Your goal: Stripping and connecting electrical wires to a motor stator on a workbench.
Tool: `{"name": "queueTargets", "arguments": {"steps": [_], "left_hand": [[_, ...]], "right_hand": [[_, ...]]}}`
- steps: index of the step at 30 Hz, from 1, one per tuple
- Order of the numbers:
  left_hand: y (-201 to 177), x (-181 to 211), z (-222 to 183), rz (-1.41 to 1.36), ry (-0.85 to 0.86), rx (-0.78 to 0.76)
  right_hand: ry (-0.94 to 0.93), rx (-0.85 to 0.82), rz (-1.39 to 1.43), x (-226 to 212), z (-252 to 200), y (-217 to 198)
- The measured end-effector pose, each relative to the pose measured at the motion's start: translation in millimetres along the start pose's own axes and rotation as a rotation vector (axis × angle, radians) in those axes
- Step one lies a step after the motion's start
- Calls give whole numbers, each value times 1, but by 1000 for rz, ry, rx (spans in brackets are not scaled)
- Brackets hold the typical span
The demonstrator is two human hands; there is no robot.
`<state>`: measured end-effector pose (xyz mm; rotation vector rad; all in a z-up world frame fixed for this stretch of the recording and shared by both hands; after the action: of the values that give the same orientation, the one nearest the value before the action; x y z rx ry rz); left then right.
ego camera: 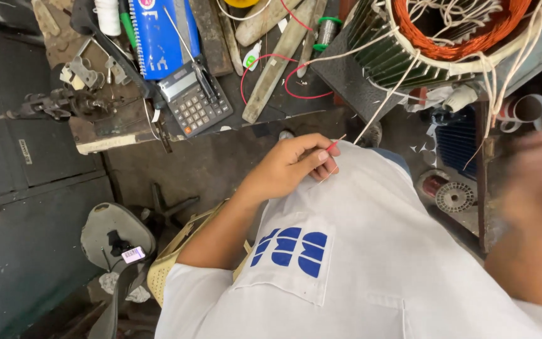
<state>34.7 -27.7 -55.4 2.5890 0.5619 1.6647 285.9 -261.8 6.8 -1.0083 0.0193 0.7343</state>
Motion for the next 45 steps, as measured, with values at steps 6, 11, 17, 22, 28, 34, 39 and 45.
{"name": "queueTargets", "arguments": {"steps": [6,11,17,22,28,34,39,45], "left_hand": [[7,2,6,-70,-20,-108],[1,1,2,-100,-23,-81],[-10,18,-4,-41,83,-109],[-18,45,-6,462,193,38],[-13,59,-10,1291,333,341],[1,68,-18,1639,513,663],[5,87,-32,1545,764,803],[-3,90,-35,1389,962,734]], "right_hand": [[-164,-230,-380,-19,169,56],[-185,-251,-187,-4,178,74],[-230,-234,-163,3,184,85],[-209,-243,-150,5,187,89],[-58,-189,-80,8,192,93],[107,-109,127,17,194,94],[199,-93,233,20,199,92],[150,-107,254,21,199,85]]}}
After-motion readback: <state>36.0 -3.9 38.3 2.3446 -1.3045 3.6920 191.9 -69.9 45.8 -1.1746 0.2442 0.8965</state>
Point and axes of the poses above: each hand's wrist, its own z-axis towards the middle knuckle, its own y-axis out of the palm, x = y × z, the point moved 5 cm from there along z, towards the middle knuckle, and after that the axes turned 7 degrees about -y, right-handed, at the moved point
